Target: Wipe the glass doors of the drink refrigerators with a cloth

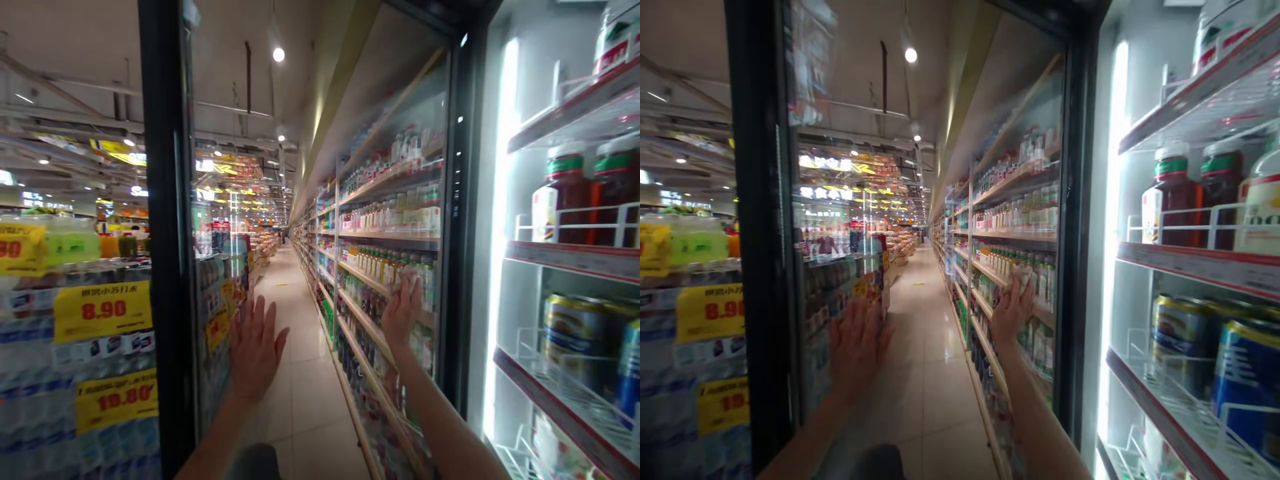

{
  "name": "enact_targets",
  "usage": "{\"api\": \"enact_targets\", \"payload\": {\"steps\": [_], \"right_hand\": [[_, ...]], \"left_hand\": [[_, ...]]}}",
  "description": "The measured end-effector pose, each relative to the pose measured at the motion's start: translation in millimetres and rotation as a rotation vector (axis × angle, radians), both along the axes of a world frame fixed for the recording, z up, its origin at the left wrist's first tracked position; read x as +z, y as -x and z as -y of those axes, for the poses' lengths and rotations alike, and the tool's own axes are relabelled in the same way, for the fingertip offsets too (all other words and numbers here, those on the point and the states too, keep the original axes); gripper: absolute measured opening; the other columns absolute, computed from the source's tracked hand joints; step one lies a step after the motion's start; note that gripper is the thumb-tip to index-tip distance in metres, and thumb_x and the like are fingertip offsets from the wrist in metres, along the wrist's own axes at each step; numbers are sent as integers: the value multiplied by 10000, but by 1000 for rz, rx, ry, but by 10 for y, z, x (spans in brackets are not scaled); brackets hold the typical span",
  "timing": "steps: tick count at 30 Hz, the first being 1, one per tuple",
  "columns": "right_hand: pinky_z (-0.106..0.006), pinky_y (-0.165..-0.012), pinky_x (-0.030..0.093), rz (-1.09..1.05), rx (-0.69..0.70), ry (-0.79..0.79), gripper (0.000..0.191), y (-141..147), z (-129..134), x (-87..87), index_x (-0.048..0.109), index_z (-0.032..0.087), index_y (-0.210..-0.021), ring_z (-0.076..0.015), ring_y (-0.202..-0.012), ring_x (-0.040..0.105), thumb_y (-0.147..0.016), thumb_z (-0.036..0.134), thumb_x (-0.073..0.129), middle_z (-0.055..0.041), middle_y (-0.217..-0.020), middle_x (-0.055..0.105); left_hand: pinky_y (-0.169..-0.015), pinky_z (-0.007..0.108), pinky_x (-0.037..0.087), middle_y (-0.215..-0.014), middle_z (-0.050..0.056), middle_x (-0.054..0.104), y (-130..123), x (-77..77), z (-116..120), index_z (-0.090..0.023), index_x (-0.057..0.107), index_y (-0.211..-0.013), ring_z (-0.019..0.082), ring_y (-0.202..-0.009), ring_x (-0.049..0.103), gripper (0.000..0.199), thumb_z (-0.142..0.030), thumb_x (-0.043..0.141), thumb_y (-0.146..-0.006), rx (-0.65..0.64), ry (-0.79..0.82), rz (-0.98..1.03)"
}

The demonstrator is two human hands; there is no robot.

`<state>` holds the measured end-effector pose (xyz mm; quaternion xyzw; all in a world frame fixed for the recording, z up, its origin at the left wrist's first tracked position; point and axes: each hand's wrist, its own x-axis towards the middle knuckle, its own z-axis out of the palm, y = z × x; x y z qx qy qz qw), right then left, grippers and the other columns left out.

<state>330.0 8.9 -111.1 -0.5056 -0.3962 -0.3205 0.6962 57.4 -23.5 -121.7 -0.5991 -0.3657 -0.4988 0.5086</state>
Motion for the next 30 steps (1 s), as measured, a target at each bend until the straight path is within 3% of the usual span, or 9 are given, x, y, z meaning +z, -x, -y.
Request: {"api": "enact_targets", "payload": {"steps": [2, 7, 9, 14, 16, 20, 22, 27, 30], "right_hand": [[-611, -1045, 265, 6, 9, -4, 481, 158, 38, -24, 446, 191, -1361, -313, -1383, 257, -895, 222, 326, -165, -1477, 320], [-519, -1132, 185, 674, 156, 93, 494, 736, 204, -227, 489, 293, -1316, -234, -1413, 206, -847, 156, 419, -47, -1447, 409], [-531, -1126, 189, 574, 132, 90, 461, 500, 166, -256, 521, 270, -1289, -242, -1407, 223, -853, 170, 409, -63, -1436, 422], [-637, -1024, 277, -168, 15, 74, 521, -240, -5, -279, 434, 123, -1362, -346, -1371, 268, -873, 245, 303, -209, -1469, 312], [-648, -1032, 255, -80, 31, 75, 525, -31, 41, -387, 402, 145, -1384, -347, -1385, 235, -874, 234, 318, -199, -1484, 288], [-566, -1114, 191, 585, 175, 112, 493, 717, 244, -630, 454, 282, -1338, -274, -1408, 213, -859, 173, 404, -78, -1465, 368], [-534, -1127, 190, 689, 185, 111, 464, 752, 270, -642, 499, 311, -1286, -250, -1400, 241, -856, 159, 416, -47, -1430, 420], [-583, -1046, 296, 117, -28, 27, 461, 170, 116, -411, 456, 194, -1336, -298, -1373, 283, -890, 190, 340, -169, -1447, 359], [-589, -1052, 277, 139, 5, 55, 474, 411, 164, -372, 448, 172, -1347, -312, -1387, 247, -884, 199, 352, -184, -1469, 323]], "left_hand": [[-1146, 460, 169, -1481, 145, 295, 0, -8, 1, -170, 158, -1465, 238, -1410, 183, 708, -274, 531, -873, -7, 0, -3], [-1148, 449, 171, -1474, 120, 322, 23, -3, -2, -202, 186, -1460, 219, -1397, 228, 662, -267, 506, -884, -30, -2, -3], [-1151, 444, 166, -1474, 112, 323, 20, -5, 1, -215, 178, -1462, 216, -1394, 236, 659, -263, 498, -888, -53, 6, -7], [-1146, 474, 159, -1470, 129, 322, -95, -65, 3, -191, 136, -1468, 233, -1389, 247, 641, -233, 442, -906, -47, 46, 52], [-1146, 477, 153, -1469, 134, 322, -148, -89, 0, -180, 147, -1466, 233, -1389, 249, 624, -218, 425, -909, -28, 37, 81], [-1145, 478, 150, -1479, 131, 302, -160, -98, 10, -187, 153, -1465, 226, -1401, 218, 628, -214, 433, -904, -41, 31, 72], [-1147, 479, 145, -1480, 136, 300, -134, -96, 21, -181, 152, -1466, 222, -1408, 194, 638, -210, 444, -899, -50, 49, 54], [-1146, 501, 130, -1478, 153, 305, -110, -116, 30, -160, 193, -1459, 257, -1410, 177, 630, -266, 454, -896, -20, 111, 23], [-1150, 499, 113, -1467, 168, 319, -118, -127, 18, -134, 213, -1452, 262, -1409, 177, 630, -271, 466, -891, -22, 95, 22]]}}
